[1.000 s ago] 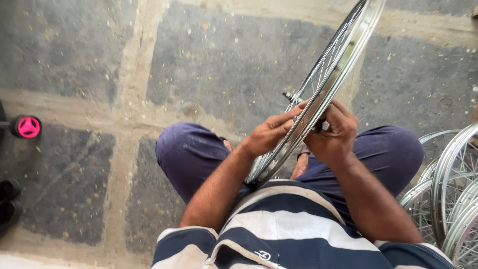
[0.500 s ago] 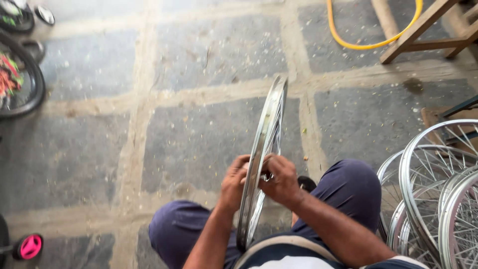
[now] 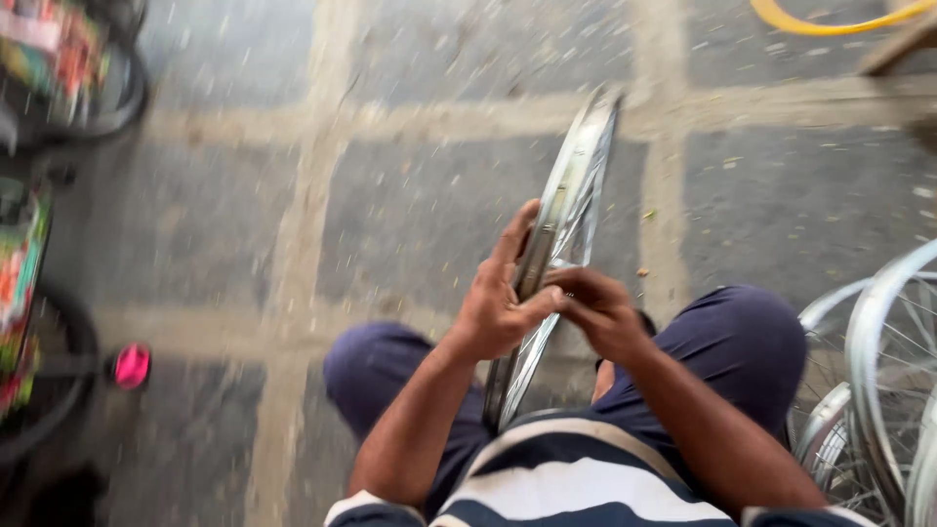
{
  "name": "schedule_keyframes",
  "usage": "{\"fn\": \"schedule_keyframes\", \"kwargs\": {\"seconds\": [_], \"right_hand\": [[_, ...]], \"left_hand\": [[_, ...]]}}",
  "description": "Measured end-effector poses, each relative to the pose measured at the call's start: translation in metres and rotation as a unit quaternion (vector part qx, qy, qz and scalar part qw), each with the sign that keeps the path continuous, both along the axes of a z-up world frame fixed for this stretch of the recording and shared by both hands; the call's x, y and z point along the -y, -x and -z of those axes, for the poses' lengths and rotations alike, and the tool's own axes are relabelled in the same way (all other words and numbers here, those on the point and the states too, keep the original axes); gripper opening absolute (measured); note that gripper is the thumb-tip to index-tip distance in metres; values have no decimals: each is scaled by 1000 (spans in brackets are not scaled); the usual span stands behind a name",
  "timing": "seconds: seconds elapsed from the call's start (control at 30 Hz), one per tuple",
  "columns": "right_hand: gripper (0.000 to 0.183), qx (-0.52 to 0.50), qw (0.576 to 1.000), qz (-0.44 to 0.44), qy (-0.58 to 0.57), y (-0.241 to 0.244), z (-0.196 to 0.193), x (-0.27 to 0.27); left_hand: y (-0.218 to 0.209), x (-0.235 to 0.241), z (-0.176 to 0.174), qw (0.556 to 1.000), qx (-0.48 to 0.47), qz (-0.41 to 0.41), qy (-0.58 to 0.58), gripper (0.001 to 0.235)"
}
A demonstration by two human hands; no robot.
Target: The person sits on the floor and repeatedly rubs a small white block along the inner rim of a bicycle wheel. They rotate the wheel periodically to access different sections of the rim.
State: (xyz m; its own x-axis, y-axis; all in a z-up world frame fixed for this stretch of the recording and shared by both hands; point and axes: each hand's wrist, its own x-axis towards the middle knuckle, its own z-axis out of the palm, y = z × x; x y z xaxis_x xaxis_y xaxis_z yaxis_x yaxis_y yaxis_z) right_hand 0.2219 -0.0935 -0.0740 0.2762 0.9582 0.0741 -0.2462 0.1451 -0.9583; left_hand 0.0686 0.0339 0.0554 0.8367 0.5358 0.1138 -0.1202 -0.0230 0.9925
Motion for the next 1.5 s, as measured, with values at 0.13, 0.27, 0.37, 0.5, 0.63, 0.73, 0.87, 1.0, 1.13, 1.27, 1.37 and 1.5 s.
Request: {"fn": "schedule_keyframes", "kwargs": {"seconds": [0.13,0.27,0.37,0.5,0.63,0.73,0.87,1.0,1.13,1.27,1.37,1.5], "right_hand": [[23,67,989,96,-87,-8,-24,9],[22,111,986,49,-114,-5,-30,-8],[18,12,998,27,47,-9,-25,-27],[22,-144,986,-70,-40,-14,-17,-33],[21,-76,990,-86,-84,2,-26,-43],[36,72,996,15,52,28,-42,-47],[45,-7,999,-27,19,26,-68,-50],[19,-153,986,-53,-31,22,-61,-48],[37,71,991,33,109,26,-54,-44],[36,-54,997,-50,28,20,-68,-44],[22,-137,985,-96,-32,16,-75,-48],[42,90,990,67,88,26,-70,-52]], "left_hand": [[27,16,16,997,-12,-38,-65,92],[45,33,43,991,15,-57,-117,93],[51,30,54,989,15,-62,-134,98],[57,25,55,989,-6,-69,-128,102],[56,23,59,993,20,-75,-93,101],[56,27,64,994,19,-66,-85,104],[58,26,62,992,13,-89,-89,108],[63,26,64,994,2,-83,-71,108],[60,27,65,994,24,-79,-71,104],[63,25,65,993,21,-81,-85,107],[63,27,66,995,34,-74,-56,107],[60,26,65,997,33,-62,-44,100]]}}
